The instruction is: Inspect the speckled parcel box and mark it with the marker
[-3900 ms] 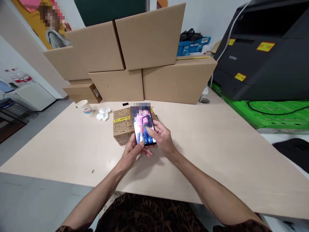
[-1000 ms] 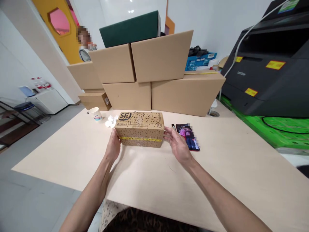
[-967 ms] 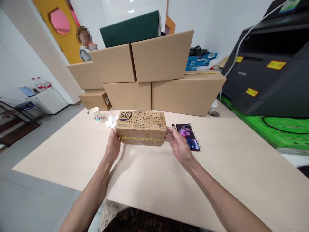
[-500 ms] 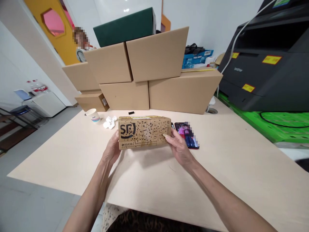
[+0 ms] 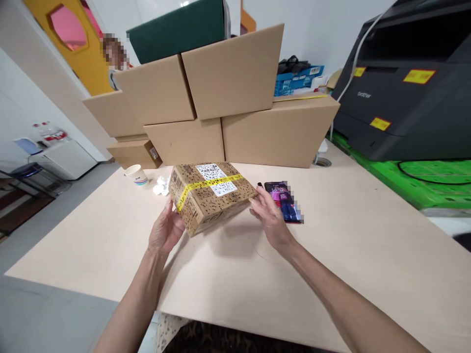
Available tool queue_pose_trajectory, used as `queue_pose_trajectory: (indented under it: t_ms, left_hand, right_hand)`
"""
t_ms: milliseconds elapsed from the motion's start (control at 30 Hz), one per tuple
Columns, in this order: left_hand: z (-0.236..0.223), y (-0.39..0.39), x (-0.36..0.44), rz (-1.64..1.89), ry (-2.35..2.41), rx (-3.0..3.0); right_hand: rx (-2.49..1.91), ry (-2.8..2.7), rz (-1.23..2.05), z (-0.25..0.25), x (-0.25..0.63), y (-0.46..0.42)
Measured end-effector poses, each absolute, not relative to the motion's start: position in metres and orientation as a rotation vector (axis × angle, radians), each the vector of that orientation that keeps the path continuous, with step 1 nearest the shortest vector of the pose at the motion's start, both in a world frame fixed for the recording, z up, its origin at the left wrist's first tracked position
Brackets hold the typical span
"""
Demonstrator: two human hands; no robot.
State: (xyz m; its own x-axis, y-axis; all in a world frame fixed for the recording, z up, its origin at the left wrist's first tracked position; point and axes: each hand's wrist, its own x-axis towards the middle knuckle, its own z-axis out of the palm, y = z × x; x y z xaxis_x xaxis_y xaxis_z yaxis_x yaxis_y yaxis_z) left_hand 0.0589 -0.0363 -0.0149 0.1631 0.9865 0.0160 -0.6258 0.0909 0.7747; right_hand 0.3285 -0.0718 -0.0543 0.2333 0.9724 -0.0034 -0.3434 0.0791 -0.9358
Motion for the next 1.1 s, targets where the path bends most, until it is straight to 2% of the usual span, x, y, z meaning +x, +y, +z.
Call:
queue_pose_trajectory:
  t_ms: [233, 433, 700, 900, 1100]
  left_hand:
    - [-0.014, -0.034, 0.052, 1.320, 0.643, 0.839]
    - [-0.014, -0.034, 0.050, 1.327, 0.727, 0.990]
    - [-0.029, -0.033, 0.054, 1.056, 1.104, 1.069]
    - [-0.015, -0.040, 0.060, 1.226, 0.808, 0.789]
    - [-0.010, -0.045, 0.062, 1.241, 0.749, 0.727]
  right_hand:
    - [-0.833, -0.794, 1.207, -0.042, 0.331, -0.074]
    - [-0.842, -0.736, 1.183, -0.047, 0.334, -0.070]
    - [-0.838, -0.627, 1.175, -0.051, 0.335, -0.065]
    - [-0.737, -0.656, 1.108, -0.036, 0.334, -0.069]
    - [-0.889, -0.691, 1.185, -0.027, 0.338, -0.079]
